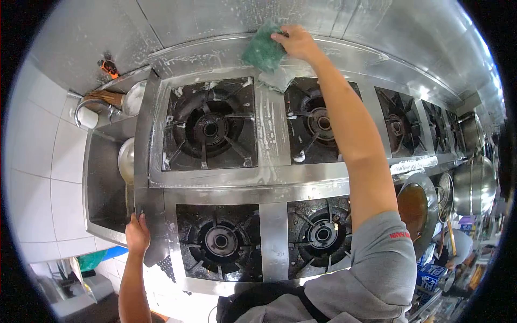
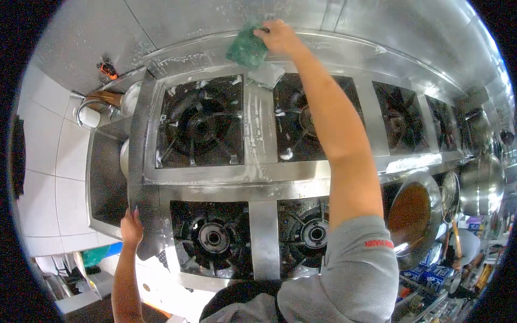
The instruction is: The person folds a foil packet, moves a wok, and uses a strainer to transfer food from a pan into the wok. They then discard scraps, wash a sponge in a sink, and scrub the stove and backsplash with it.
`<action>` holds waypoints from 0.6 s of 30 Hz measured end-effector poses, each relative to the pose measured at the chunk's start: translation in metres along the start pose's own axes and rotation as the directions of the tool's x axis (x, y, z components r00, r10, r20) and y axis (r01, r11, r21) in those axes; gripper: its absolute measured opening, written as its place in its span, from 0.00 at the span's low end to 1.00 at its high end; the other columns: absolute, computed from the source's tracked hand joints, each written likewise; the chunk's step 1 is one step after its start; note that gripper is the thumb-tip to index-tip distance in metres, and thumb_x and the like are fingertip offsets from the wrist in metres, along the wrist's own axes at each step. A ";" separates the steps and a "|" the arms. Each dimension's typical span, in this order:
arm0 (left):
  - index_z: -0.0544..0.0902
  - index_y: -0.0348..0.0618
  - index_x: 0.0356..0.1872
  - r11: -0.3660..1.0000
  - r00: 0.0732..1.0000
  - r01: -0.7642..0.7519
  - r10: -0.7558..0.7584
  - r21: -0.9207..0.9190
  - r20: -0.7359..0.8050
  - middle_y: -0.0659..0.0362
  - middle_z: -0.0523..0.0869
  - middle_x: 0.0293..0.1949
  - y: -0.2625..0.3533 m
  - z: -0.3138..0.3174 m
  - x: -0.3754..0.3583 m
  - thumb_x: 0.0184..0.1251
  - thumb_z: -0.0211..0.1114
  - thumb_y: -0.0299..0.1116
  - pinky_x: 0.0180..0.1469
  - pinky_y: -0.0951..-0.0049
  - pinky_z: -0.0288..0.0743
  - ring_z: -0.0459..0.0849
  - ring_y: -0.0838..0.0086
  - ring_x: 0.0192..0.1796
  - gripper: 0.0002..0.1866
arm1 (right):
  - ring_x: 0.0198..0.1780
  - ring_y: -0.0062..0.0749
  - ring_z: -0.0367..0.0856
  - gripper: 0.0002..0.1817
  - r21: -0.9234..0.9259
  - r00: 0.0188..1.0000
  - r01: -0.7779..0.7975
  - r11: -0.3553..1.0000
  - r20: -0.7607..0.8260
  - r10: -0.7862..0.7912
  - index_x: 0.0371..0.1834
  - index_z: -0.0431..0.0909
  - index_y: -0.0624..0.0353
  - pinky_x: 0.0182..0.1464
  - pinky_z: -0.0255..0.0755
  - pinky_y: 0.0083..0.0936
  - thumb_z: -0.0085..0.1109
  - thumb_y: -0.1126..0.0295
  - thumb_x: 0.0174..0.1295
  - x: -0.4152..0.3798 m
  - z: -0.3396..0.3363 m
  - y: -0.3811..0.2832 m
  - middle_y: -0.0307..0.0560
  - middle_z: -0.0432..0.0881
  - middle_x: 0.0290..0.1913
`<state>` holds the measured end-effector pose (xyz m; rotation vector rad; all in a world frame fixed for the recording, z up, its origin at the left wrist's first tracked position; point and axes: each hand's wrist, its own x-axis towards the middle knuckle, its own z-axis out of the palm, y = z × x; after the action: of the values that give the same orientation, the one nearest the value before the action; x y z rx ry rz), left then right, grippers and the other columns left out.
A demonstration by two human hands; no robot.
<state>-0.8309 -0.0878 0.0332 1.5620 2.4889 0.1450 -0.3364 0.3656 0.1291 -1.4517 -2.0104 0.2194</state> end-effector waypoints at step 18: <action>0.77 0.27 0.43 0.998 0.998 -0.056 0.056 0.023 -0.014 0.33 0.82 0.29 0.010 -0.009 0.000 0.76 0.53 0.39 0.38 0.45 0.75 0.83 0.36 0.37 0.19 | 0.62 0.54 0.76 0.37 -0.320 0.976 0.146 0.936 0.203 -0.083 0.66 0.71 0.57 0.67 0.65 0.44 0.66 0.49 0.56 -0.051 0.091 0.043 0.63 0.81 0.55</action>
<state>-0.8243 -0.0833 0.0437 1.6458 2.4673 0.1375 -0.3460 0.3565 0.0176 -1.5555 -2.3672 -0.0425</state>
